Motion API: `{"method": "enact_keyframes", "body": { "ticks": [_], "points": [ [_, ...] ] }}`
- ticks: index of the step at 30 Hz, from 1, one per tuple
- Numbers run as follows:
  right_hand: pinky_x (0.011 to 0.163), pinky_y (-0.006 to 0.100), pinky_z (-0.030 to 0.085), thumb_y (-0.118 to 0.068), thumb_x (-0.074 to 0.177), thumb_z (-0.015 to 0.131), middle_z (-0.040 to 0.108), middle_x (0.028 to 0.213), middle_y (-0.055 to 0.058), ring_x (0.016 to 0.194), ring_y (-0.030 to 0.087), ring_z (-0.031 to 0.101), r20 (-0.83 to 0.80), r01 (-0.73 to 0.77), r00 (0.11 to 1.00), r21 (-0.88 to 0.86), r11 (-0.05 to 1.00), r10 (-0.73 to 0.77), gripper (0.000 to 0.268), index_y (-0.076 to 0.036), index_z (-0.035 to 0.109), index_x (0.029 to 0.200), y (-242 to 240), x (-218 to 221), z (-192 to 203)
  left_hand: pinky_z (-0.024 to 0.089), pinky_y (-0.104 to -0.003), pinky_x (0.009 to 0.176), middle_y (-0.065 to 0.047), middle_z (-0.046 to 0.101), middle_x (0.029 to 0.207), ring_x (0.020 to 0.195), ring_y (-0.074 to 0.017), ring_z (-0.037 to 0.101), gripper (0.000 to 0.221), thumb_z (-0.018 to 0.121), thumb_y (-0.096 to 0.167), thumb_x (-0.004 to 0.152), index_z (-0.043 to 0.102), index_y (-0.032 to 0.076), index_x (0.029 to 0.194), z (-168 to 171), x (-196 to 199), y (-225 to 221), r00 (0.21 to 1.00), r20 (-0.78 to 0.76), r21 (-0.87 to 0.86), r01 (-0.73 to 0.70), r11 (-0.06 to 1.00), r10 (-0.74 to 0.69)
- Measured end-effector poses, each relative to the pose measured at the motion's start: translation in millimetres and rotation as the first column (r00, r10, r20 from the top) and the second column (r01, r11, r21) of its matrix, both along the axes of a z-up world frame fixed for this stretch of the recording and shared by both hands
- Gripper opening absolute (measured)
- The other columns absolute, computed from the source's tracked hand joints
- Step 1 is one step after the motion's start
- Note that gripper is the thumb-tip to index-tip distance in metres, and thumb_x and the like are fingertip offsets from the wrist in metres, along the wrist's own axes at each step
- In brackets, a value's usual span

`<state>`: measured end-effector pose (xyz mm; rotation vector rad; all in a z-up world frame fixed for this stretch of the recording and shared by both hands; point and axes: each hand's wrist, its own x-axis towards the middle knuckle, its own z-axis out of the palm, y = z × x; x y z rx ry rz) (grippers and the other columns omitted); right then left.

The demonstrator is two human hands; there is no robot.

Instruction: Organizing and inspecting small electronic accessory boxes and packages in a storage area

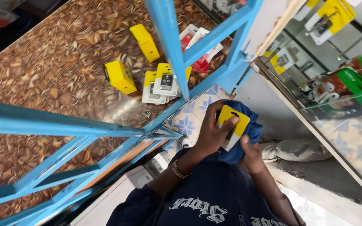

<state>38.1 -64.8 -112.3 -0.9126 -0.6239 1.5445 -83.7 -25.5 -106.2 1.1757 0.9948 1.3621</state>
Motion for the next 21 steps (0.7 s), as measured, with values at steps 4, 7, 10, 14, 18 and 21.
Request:
{"method": "enact_keyframes", "body": {
  "ticks": [4,7,10,14,18,21],
  "points": [
    [0.086,0.048,0.063,-0.023,0.097,0.067,0.074,0.094,0.010,0.094,0.023,0.075,0.054,-0.136,0.990,0.077,0.988,0.132,0.026,-0.004,0.069,0.115,0,6,-30,0.030,-0.051,0.119,-0.021,0.039,0.144,0.138,-0.0413,0.042,0.059,0.054,0.036,0.104,0.036,0.002,0.149,0,-16,6,0.961,-0.211,0.239,-0.125,0.963,0.177],
    [0.084,0.042,0.060,-0.014,0.097,0.068,0.078,0.093,0.010,0.094,0.017,0.070,0.276,-0.371,0.908,0.181,0.911,0.315,0.013,-0.005,0.074,0.103,6,3,-6,0.040,-0.043,0.112,-0.011,0.053,0.136,0.125,-0.0279,0.055,0.060,0.041,0.051,0.104,0.049,0.010,0.147,-4,-27,0,0.900,-0.358,0.344,-0.121,0.931,0.249],
    [0.090,0.045,0.056,-0.013,0.092,0.073,0.080,0.107,0.012,0.100,0.016,0.063,0.451,-0.477,0.818,0.188,0.858,0.356,0.033,-0.001,0.074,0.123,-1,2,-39,0.058,-0.039,0.079,-0.018,0.067,0.099,0.081,-0.0255,0.067,0.045,0.050,0.032,0.105,0.053,0.003,0.140,-10,-40,-3,0.925,-0.112,0.188,-0.339,0.922,0.363],
    [0.075,0.031,0.057,-0.018,0.093,0.072,0.077,0.091,0.004,0.083,0.011,0.065,0.431,-0.561,0.762,0.064,0.825,0.484,0.030,-0.003,0.077,0.119,-9,5,-27,0.053,-0.026,0.071,-0.005,0.059,0.098,0.078,-0.0100,0.059,0.041,0.052,0.033,0.105,0.047,0.010,0.138,23,-90,8,0.769,0.005,0.063,-0.638,0.767,0.639],
    [0.042,0.023,0.052,-0.011,0.095,0.070,0.066,0.056,0.012,0.048,0.013,0.064,0.202,-0.482,0.868,0.118,0.868,0.454,0.015,-0.003,0.075,0.106,1,-3,-4,0.048,-0.065,0.102,-0.033,0.043,0.146,0.124,-0.0518,0.057,0.060,0.049,0.048,0.107,0.042,0.007,0.151,76,-126,32,0.685,-0.326,0.072,-0.669,0.740,0.652],
    [0.045,0.020,0.051,-0.011,0.099,0.065,0.071,0.061,0.010,0.049,0.012,0.068,0.187,-0.409,0.903,0.105,0.906,0.386,0.021,-0.009,0.074,0.118,2,1,-11,0.036,-0.067,0.114,-0.031,0.033,0.157,0.145,-0.0527,0.036,0.075,0.064,0.031,0.108,0.020,0.009,0.164,19,-157,76,0.561,-0.549,0.213,-0.623,0.753,0.619]
  ]
}}
